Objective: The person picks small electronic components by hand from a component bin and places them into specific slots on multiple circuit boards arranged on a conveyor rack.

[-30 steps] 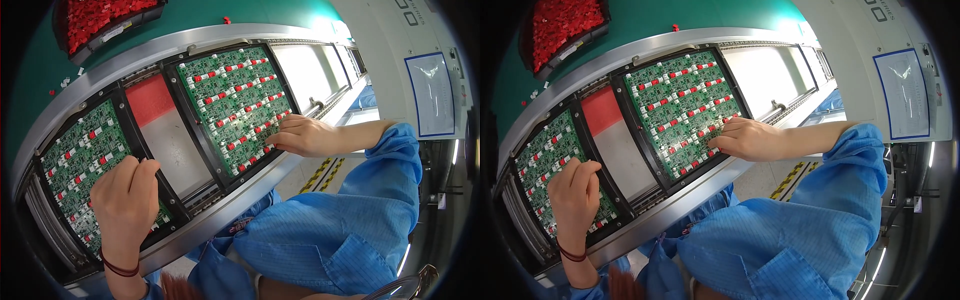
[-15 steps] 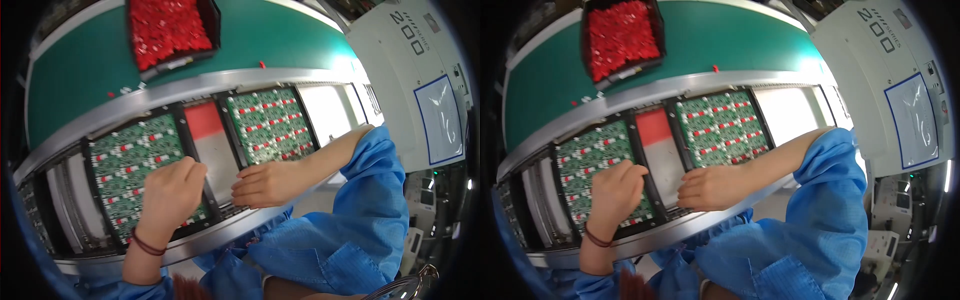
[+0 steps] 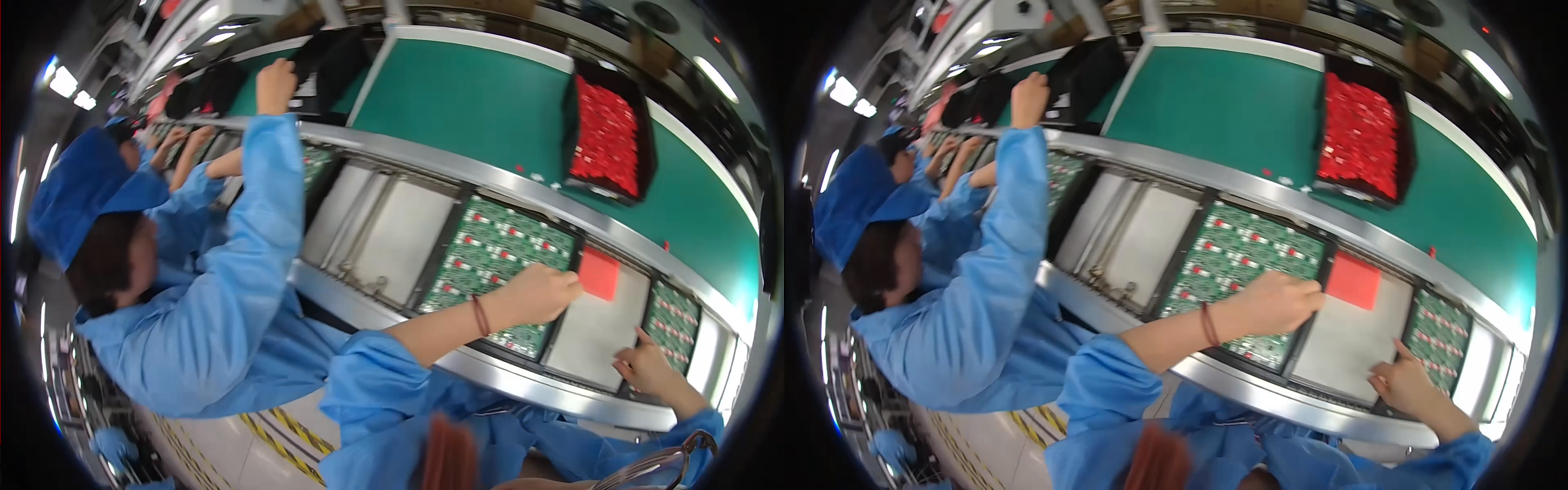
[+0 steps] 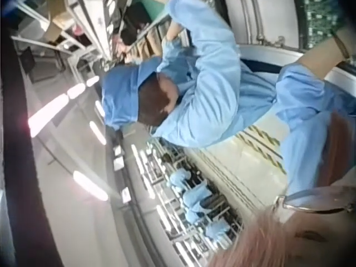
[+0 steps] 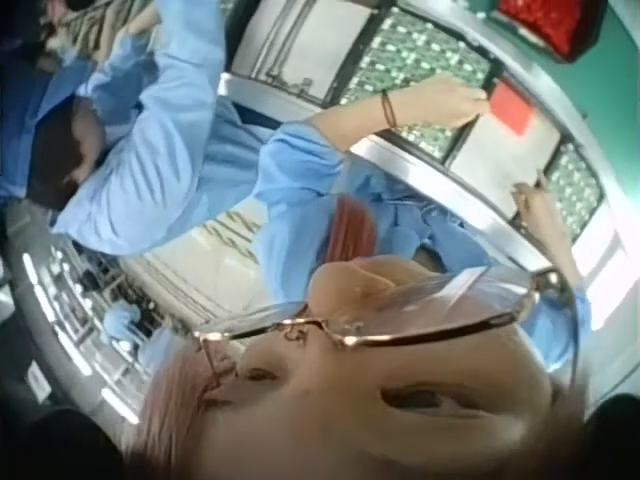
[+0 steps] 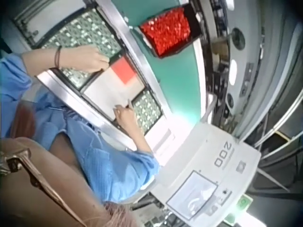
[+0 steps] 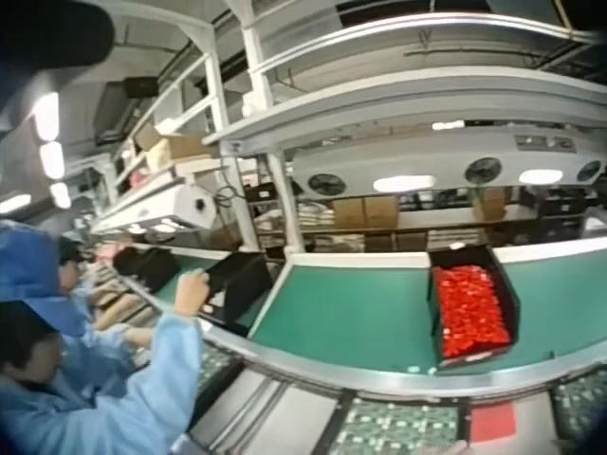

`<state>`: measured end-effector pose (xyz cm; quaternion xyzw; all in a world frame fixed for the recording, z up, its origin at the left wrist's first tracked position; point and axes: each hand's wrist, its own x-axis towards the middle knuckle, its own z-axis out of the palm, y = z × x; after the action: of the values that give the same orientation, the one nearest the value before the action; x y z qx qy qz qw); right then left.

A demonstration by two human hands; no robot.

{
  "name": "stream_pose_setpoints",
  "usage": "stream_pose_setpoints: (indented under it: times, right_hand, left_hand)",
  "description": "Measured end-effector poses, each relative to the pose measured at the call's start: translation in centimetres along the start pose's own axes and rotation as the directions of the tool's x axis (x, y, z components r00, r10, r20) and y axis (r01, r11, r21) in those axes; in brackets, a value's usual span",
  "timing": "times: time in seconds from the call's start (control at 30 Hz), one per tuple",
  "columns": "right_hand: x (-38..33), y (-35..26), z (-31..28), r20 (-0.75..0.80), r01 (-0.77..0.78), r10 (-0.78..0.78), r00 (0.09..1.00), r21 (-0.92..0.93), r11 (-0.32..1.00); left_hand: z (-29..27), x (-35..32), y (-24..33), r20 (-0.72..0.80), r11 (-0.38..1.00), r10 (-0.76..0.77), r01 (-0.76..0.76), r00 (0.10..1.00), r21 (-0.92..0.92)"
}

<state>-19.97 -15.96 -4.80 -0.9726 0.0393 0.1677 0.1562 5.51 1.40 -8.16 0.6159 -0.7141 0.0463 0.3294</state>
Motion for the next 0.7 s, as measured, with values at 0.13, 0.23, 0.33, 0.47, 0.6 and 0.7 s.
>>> stream_pose_setpoints:
  times: [0.13, 0.23, 0.33, 0.47, 0.6, 0.7]
  right_hand:
    - [-2.1, 3.8, 0.6, 0.040, -0.294, 0.299, 0.954, -0.087, 0.952]
    - [-1.6, 4.5, -0.6, 0.087, -0.279, 0.307, 0.948, -0.237, 0.930]
    - [2.2, 1.4, -3.9, -0.275, -0.112, -0.010, 0.962, -0.425, 0.898]
    - [11.0, -1.0, -10.0, -0.592, -0.016, -0.369, 0.716, -0.543, 0.840]
    - [18.6, 2.0, -13.4, -0.644, -0.093, -0.276, 0.713, -0.478, 0.873]
    - [23.3, 3.2, -14.5, -0.691, -0.114, -0.101, 0.716, -0.259, 0.959]
  left_hand:
    - [-0.6, 0.8, -0.4, -0.005, 1.000, 0.001, -0.001, 1.000, -0.029]
    - [-1.2, 1.0, -0.2, 0.037, 1.000, -0.023, 0.024, 0.999, -0.021]
    - [-0.7, 1.1, -0.4, -0.031, 0.999, -0.021, 0.019, 0.999, -0.046]
    - [-1.0, 0.3, -0.3, 0.022, 0.996, -0.050, 0.051, 0.999, -0.071]
    - [-0.5, 0.3, 0.6, 0.073, 0.981, -0.030, 0.043, 0.997, -0.191]
    - [-0.9, 0.0, 1.1, 0.050, 0.993, 0.042, -0.036, 0.998, -0.113]
